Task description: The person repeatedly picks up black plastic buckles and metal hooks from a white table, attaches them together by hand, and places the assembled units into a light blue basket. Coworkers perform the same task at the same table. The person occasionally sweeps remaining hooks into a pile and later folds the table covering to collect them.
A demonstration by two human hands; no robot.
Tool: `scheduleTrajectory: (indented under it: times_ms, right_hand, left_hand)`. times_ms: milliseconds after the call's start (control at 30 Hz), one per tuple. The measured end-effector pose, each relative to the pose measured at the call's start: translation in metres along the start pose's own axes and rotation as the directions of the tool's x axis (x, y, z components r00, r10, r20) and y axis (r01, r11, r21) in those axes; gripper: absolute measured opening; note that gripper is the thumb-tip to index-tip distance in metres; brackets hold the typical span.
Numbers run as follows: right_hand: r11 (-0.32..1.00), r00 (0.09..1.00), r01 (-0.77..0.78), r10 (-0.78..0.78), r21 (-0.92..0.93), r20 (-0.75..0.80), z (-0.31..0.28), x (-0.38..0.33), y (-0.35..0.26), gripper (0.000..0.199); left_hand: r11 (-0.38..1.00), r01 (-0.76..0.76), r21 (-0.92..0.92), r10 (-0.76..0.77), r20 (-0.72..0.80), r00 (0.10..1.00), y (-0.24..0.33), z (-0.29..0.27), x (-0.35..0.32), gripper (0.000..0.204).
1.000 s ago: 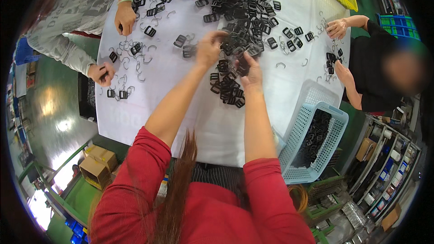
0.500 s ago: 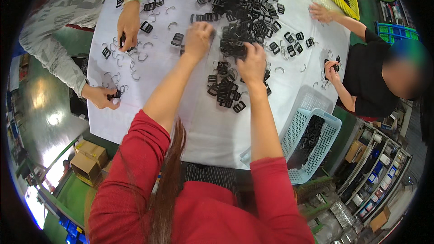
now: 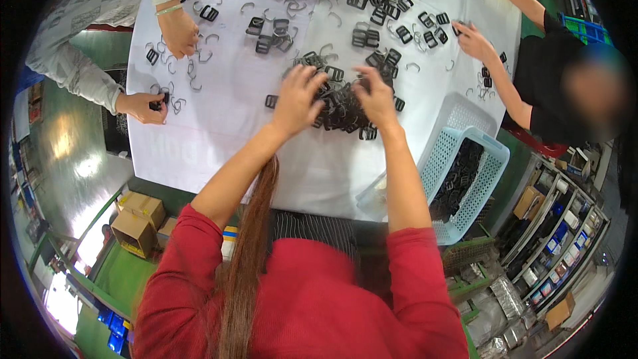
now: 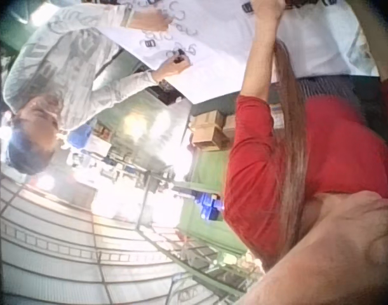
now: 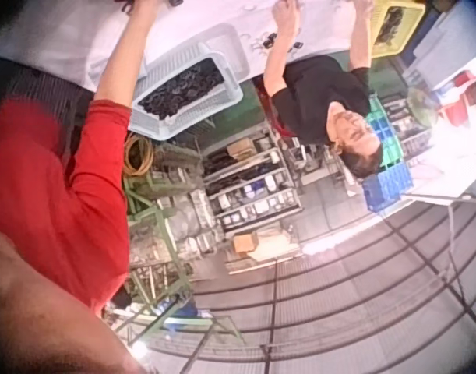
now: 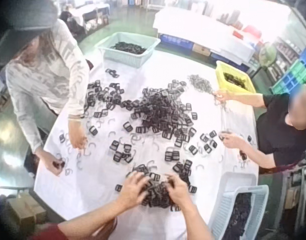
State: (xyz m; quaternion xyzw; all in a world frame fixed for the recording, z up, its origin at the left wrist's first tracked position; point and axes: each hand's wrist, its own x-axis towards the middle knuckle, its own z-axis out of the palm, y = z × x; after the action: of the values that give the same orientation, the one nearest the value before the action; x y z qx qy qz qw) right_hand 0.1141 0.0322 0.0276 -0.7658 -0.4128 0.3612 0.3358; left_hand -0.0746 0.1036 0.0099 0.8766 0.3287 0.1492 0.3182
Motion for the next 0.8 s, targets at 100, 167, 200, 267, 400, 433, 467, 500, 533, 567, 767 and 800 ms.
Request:
scheduleTrajectory:
  times_ms: [100, 167, 200, 267, 400, 433, 467, 500, 533, 567, 767, 800]
  right_hand:
    - [0.931, 0.957, -0.237, 0.273, 0.279, -0.1, -0.033, -0.025, 0.008, 0.026]
    - [0.974, 0.956, -0.222, 0.225, 0.038, -0.186, -0.051, -0.044, 0.045, 0.032]
    - [0.981, 0.961, -0.158, 0.127, -0.109, -0.246, -0.055, -0.054, 0.069, 0.034]
    - [0.953, 0.963, -0.168, 0.104, -0.252, -0.249, -0.058, -0.075, 0.085, 0.044]
    - [0.818, 0.974, -0.186, 0.08, -0.544, -0.212, -0.008, -0.116, 0.063, 0.053]
    - [0.808, 0.988, -0.137, 0.069, -0.574, -0.139, 0.002, -0.123, 0.059, 0.056]
    - [0.887, 0.996, -0.075, 0.046, -0.455, -0.075, 0.007, -0.124, 0.07, 0.049]
    - [0.961, 0.995, -0.079, 0.058, -0.267, -0.084, 0.007, -0.126, 0.081, 0.046]
    - [0.995, 0.994, -0.078, 0.072, -0.067, -0.088, 0.005, -0.127, 0.085, 0.042]
    - [0.988, 0.992, -0.074, 0.086, 0.135, -0.09, 0.001, -0.128, 0.089, 0.038]
    - [0.89, 0.915, -0.368, 0.398, 0.269, -0.065, -0.053, -0.14, 0.114, 0.037]
    - [0.918, 0.932, -0.322, 0.35, 0.23, -0.093, -0.058, -0.143, 0.115, 0.036]
  left_hand:
    - [0.964, -0.151, 0.217, 0.12, 0.149, 0.982, 0.015, 0.017, -0.031, 0.055]
    - [0.927, -0.222, 0.302, 0.172, 0.182, 0.968, 0.009, 0.031, -0.046, 0.046]
    - [0.951, -0.184, 0.249, 0.149, 0.154, 0.977, -0.003, 0.037, -0.049, 0.041]
    - [0.984, -0.095, 0.154, 0.083, 0.08, 0.993, -0.022, 0.033, -0.054, 0.031]
    - [0.97, 0.219, -0.103, -0.224, -0.039, 0.974, -0.019, 0.001, -0.058, 0.022]
    - [0.929, 0.319, -0.187, -0.331, -0.04, 0.943, -0.013, -0.005, -0.059, 0.022]
    - [0.834, 0.378, -0.403, -0.431, -0.046, 0.901, -0.009, -0.004, -0.057, 0.021]
    - [0.691, 0.406, -0.599, -0.524, -0.026, 0.852, -0.005, -0.003, -0.054, 0.021]
    - [0.509, 0.403, -0.761, -0.606, 0.016, 0.796, -0.002, -0.001, -0.052, 0.021]
    - [0.504, 0.459, -0.732, -0.595, 0.092, 0.799, 0.0, -0.002, -0.052, 0.02]
    - [0.978, 0.182, -0.099, -0.183, -0.007, 0.983, 0.044, 0.046, -0.083, 0.024]
    - [0.965, 0.26, 0.033, -0.262, 0.058, 0.963, 0.063, 0.059, -0.091, 0.027]
